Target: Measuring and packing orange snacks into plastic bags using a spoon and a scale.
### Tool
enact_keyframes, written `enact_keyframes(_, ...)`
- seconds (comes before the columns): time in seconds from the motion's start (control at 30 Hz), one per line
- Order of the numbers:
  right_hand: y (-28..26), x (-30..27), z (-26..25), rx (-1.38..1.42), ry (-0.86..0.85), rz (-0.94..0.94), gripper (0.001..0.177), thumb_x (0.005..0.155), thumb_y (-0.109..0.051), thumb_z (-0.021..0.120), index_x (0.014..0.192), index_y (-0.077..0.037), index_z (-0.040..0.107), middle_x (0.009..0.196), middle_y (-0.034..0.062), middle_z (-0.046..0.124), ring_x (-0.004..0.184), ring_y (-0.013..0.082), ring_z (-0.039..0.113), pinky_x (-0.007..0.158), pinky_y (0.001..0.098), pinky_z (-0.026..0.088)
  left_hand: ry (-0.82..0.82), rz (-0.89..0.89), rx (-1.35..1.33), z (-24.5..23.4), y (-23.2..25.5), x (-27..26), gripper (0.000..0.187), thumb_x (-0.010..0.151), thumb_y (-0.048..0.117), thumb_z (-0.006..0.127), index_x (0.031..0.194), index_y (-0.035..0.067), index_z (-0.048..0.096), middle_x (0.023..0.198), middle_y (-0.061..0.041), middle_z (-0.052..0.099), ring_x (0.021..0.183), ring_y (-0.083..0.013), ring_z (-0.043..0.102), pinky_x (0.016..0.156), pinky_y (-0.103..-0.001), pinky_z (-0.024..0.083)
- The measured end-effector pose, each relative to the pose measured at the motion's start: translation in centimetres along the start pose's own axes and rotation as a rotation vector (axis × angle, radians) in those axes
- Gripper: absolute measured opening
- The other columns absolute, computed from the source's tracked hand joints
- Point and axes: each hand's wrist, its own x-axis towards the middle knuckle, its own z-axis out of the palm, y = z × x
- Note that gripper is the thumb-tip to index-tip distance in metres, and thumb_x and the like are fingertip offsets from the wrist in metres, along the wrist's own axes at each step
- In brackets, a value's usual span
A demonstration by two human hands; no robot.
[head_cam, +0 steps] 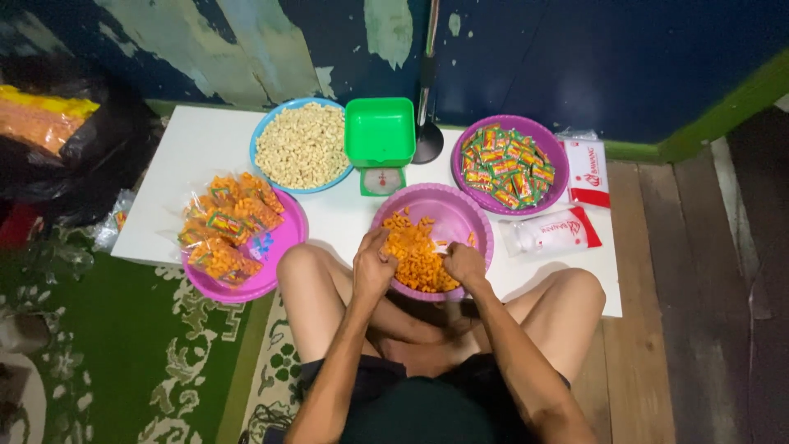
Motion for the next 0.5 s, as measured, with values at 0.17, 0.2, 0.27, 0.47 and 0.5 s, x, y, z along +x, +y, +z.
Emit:
enact_keyframes(0.17, 0.2, -1.2, -1.6, 0.107, 0.0, 0.084, 0.042, 0.086, -0.038, 0.054, 0.118, -0.023, 0.078, 0.112, 0.0211, 0.077, 0.115, 0.043, 0.07, 0.097, 0.0527, 0.056, 0.008, 0.019, -0.028, 0.1, -0.6, -0.1, 0.061, 0.075, 0.006, 0.066, 0.136, 0.0, 0.064, 0.141, -0.017, 0.058, 0.109, -0.0352, 0.069, 0.097, -0.039, 0.055)
enact_keyframes(0.2, -0.4, -2.2, -2.5, 0.124, 0.001, 0.088, 0.042, 0.087, -0.035, 0.052, 0.117, -0.023, 0.079, 0.113, 0.0204, 0.077, 0.116, 0.0424, 0.069, 0.098, 0.0523, 0.056, 0.006, 0.032, -0.027, 0.2, -0.9, -0.1, 0.062, 0.075, 0.007, 0.067, 0.136, 0.0, 0.064, 0.141, -0.017, 0.058, 0.112, -0.0373, 0.068, 0.097, -0.04, 0.055)
enact_keyframes(0.27, 1.5, -0.9, -1.5, 0.126, 0.019, 0.068, 0.041, 0.087, -0.035, 0.054, 0.117, -0.024, 0.079, 0.113, 0.0185, 0.077, 0.116, 0.0415, 0.07, 0.098, 0.0517, 0.056, 0.008, 0.043, -0.02, 0.7, -1.4, -0.1, 0.062, 0.074, 0.006, 0.068, 0.135, -0.001, 0.064, 0.14, -0.017, 0.058, 0.114, -0.0384, 0.067, 0.097, -0.04, 0.056)
enact_keyframes(0.47, 0.5, -2.7, -6.7, 0.163, 0.077, 0.073, 0.041, 0.086, -0.033, 0.053, 0.116, -0.024, 0.08, 0.112, 0.0217, 0.077, 0.118, 0.0449, 0.067, 0.1, 0.0536, 0.054, -0.028, 0.049, -0.043, 1.9, -2.2, 1.3, 0.063, 0.073, 0.008, 0.069, 0.136, 0.001, 0.065, 0.139, -0.016, 0.059, 0.125, -0.0394, 0.061, 0.106, -0.043, 0.05)
enact_keyframes(0.5, 0.6, -3.3, -7.4, 0.169, 0.088, 0.072, 0.041, 0.086, -0.032, 0.053, 0.116, -0.023, 0.08, 0.112, 0.0225, 0.077, 0.118, 0.0455, 0.067, 0.1, 0.054, 0.053, -0.037, 0.047, -0.054, 2.3, -2.5, 1.4, 0.063, 0.073, 0.009, 0.069, 0.135, 0.003, 0.066, 0.138, -0.015, 0.06, 0.126, -0.0389, 0.06, 0.106, -0.044, 0.049)
